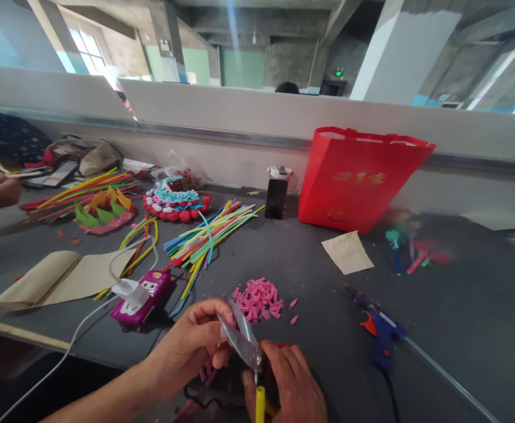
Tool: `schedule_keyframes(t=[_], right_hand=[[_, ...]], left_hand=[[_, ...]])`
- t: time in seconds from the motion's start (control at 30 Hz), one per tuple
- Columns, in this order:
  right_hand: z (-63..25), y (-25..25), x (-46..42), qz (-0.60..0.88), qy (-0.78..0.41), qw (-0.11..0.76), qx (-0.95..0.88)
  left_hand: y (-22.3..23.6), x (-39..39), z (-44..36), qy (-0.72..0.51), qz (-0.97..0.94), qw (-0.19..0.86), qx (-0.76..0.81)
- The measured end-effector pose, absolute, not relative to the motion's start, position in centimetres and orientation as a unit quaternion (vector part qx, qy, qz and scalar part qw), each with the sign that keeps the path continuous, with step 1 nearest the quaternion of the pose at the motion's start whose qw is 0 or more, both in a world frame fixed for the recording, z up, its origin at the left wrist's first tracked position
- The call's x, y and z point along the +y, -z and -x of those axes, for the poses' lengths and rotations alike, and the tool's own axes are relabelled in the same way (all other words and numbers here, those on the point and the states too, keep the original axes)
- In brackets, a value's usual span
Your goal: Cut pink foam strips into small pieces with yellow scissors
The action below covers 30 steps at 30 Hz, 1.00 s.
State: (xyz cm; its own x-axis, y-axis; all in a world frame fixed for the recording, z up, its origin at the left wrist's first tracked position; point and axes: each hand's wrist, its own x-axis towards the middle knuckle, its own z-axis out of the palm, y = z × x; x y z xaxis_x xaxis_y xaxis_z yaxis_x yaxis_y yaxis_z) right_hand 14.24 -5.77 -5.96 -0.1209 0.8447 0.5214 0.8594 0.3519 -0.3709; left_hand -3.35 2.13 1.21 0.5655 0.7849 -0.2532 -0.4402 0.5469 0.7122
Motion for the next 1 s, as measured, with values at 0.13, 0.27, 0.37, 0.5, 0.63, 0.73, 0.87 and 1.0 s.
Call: schedule_keyframes(t=[0.13,0.27,0.37,0.5,0.63,0.73,0.87,1.0], right_hand=[[-13.96,5.86,-6.03,0.562,0.009,0.356,-0.746],[-13.95,6.15,-6.25,0.549,0.025,0.37,-0.749],[-14.0,6.26,-6.46,0.553,0.033,0.367,-0.747],[-13.76,5.87,-6.66,0.566,-0.018,0.362,-0.74],[-13.77,5.47,-6.5,0.583,-0.019,0.391,-0.712],[-14.1,5.39,-6.22,0.594,0.02,0.4,-0.698],[-14.23,5.44,-6.04,0.592,0.048,0.38,-0.709],[-14.05,5.62,-6.13,0.58,0.042,0.346,-0.736]], left_hand=[[-1.02,1.94,3.37,-0.362,-0.315,0.833,0.276],[-1.11,1.8,3.43,-0.353,-0.326,0.831,0.281],[-1.22,1.74,3.44,-0.351,-0.334,0.828,0.281],[-0.97,1.72,3.44,-0.35,-0.335,0.829,0.279],[-0.78,1.69,3.57,-0.36,-0.33,0.826,0.282],[-0.96,1.71,3.77,-0.375,-0.336,0.812,0.294],[-1.18,1.75,3.89,-0.387,-0.34,0.803,0.3],[-0.95,1.57,3.72,-0.38,-0.332,0.813,0.292]])
